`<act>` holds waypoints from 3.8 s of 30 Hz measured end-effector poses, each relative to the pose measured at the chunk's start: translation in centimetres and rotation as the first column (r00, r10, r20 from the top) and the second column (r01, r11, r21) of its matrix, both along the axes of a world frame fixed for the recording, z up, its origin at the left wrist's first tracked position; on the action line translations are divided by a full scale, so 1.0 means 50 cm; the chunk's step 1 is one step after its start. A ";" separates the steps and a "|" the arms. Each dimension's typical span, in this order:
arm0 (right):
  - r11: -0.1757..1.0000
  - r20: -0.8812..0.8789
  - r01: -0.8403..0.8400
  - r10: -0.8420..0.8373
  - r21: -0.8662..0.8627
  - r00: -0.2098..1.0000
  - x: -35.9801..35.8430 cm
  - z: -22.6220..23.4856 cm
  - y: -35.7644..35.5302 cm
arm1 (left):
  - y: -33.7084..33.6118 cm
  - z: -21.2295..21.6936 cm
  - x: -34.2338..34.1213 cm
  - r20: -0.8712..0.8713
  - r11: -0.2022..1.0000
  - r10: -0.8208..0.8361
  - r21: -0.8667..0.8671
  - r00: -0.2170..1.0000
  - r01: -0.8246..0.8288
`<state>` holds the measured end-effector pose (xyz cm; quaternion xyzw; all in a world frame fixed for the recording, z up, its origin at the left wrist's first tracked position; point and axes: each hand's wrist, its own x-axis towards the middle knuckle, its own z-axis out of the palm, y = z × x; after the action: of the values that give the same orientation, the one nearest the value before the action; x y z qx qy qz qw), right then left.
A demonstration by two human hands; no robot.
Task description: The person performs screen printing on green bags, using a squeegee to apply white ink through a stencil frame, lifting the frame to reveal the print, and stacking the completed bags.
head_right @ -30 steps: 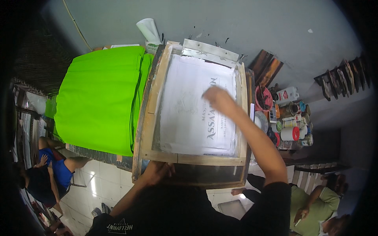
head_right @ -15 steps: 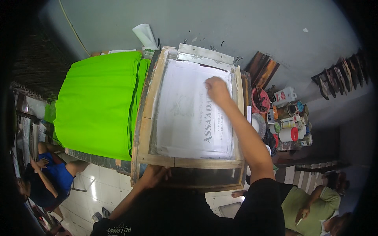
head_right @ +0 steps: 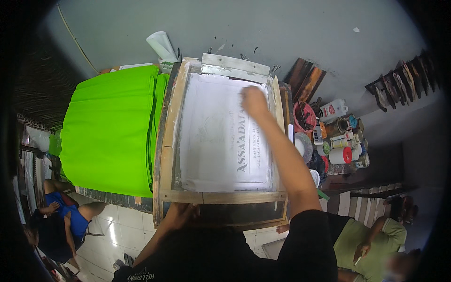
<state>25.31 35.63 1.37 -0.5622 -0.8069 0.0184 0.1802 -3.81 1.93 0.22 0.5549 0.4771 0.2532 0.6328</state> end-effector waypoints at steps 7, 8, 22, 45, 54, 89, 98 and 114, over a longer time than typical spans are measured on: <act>0.911 -0.136 -0.389 0.372 -0.132 0.918 -0.071 0.026 -0.096 | -0.006 -0.019 -0.007 0.069 0.998 0.057 0.017 0.996 -0.058; 0.905 -0.128 -0.413 0.400 -0.099 0.907 -0.045 0.028 -0.091 | -0.002 -0.006 -0.009 0.045 0.999 0.035 0.003 0.998 -0.035; 0.967 0.227 -0.254 0.252 -0.018 0.941 0.138 0.067 -0.029 | 0.003 0.005 0.005 0.053 1.000 -0.005 -0.013 0.999 0.006; 0.827 -0.026 -0.528 0.534 -0.194 0.845 0.065 0.065 -0.068 | -0.010 -0.004 -0.012 0.005 1.000 0.016 -0.018 1.000 -0.016; 0.753 -0.074 -0.569 0.580 -0.330 0.811 0.088 0.089 -0.175 | -0.009 -0.003 -0.004 0.051 0.997 0.061 -0.040 0.997 -0.059; 0.787 0.049 -0.542 0.579 -0.295 0.814 0.134 0.106 -0.340 | -0.002 0.001 0.008 0.010 0.998 0.059 0.007 0.998 -0.059; 0.810 -0.049 -0.568 0.567 -0.146 0.822 0.074 0.089 -0.359 | -0.006 -0.003 0.009 0.011 0.997 0.077 0.002 0.997 -0.077; 0.898 0.118 -0.333 0.378 -0.287 0.918 0.107 0.128 -0.324 | -0.001 0.009 0.010 0.050 0.996 0.085 -0.020 0.995 -0.084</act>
<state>30.66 19.42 7.77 -0.4232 -0.8990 0.1089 0.0283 -3.29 1.89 0.69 0.5221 0.4860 0.2895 0.6382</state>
